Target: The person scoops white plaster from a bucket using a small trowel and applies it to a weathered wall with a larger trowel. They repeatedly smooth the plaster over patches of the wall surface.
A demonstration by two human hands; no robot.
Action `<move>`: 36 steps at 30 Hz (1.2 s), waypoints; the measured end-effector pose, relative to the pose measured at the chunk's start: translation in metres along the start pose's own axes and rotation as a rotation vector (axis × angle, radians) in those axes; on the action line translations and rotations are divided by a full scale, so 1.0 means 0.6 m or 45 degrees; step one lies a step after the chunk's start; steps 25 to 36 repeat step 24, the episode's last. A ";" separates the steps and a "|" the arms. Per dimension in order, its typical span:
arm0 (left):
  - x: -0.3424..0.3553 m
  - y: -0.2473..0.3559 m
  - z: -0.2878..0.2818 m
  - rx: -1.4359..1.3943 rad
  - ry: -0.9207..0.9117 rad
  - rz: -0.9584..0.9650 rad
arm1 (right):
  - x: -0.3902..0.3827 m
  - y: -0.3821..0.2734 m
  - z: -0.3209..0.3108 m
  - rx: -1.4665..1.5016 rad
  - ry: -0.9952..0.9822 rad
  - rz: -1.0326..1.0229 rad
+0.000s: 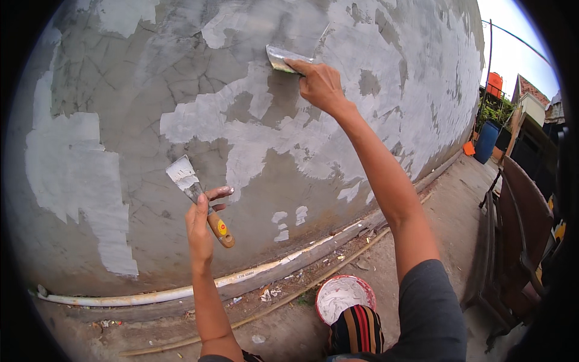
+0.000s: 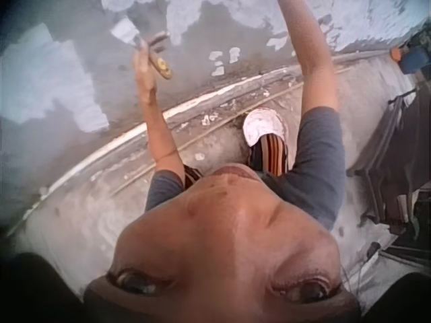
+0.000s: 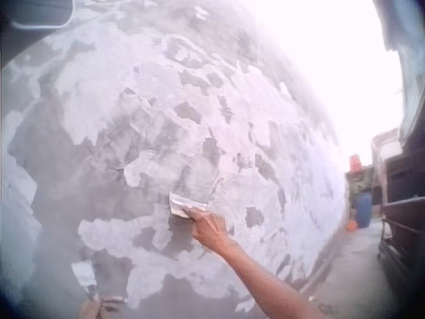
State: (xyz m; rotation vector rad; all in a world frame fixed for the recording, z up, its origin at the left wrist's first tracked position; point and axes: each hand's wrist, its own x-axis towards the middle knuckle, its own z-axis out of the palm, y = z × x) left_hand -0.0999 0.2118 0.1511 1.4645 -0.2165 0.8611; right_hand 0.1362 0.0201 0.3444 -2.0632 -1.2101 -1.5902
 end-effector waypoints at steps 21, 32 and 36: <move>-0.007 -0.018 -0.021 0.078 0.005 0.032 | 0.211 0.120 0.025 -0.431 0.410 0.203; 0.006 -0.038 -0.020 0.050 0.008 0.051 | 0.121 0.106 0.090 -0.421 0.352 0.070; 0.006 -0.038 -0.020 0.050 0.008 0.051 | 0.121 0.106 0.090 -0.421 0.352 0.070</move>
